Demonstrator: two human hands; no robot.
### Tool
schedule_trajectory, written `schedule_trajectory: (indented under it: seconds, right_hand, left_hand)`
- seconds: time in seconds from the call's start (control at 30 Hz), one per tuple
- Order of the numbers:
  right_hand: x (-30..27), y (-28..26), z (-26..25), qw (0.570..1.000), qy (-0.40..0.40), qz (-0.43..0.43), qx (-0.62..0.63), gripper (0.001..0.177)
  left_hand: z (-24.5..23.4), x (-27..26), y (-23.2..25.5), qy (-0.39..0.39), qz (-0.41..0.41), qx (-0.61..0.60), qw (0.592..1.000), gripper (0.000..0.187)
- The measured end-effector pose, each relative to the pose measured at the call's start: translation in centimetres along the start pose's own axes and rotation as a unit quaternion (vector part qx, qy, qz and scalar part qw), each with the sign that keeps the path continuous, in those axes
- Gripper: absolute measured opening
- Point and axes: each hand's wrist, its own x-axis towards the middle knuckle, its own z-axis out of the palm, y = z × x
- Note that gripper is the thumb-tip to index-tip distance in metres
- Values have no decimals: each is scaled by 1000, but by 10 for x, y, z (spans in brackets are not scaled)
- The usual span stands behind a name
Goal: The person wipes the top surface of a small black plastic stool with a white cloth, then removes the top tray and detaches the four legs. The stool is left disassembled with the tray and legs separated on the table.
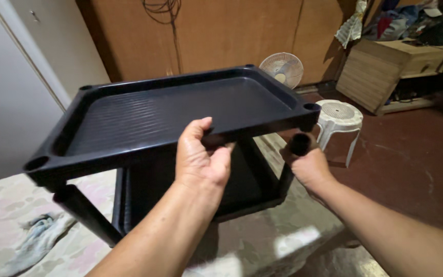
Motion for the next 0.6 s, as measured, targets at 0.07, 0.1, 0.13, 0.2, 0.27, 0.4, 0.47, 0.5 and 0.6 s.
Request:
schedule_trajectory:
  seconds: [0.07,0.1,0.13,0.2,0.27,0.4,0.47,0.5,0.6]
  right_hand:
    - [-2,-2,4,1000,6,12,-7,24]
    - [-3,-2,6,1000,-4,28,-4,23]
    - [-1,-4,5,999,-13,42,-1,21]
    - [3,-9,-1,998,-22,51,-12,29]
    - [6,-16,-15,987,-84,116,78,37]
    - [44,-40,-74,871,-280,192,354,53]
    - [79,-47,-83,850,-234,195,429,44]
    - [94,-45,-80,836,-211,198,466,46]
    - [134,-31,-57,881,-155,329,302,63]
  left_hand:
    - [3,1,4,8,6,16,1000,25]
    - [3,0,5,6,4,23,1000,26]
    - [4,0,7,2,1,30,1000,28]
    - [4,-8,9,5,4,36,999,35]
    - [-1,-20,15,-6,-6,79,997,44]
    - [-15,-46,30,-47,-42,311,948,68]
    - [-16,-52,33,-25,-51,368,928,73]
    - [-17,-54,31,3,-56,347,936,73]
    - [-15,-51,22,33,-38,211,976,75]
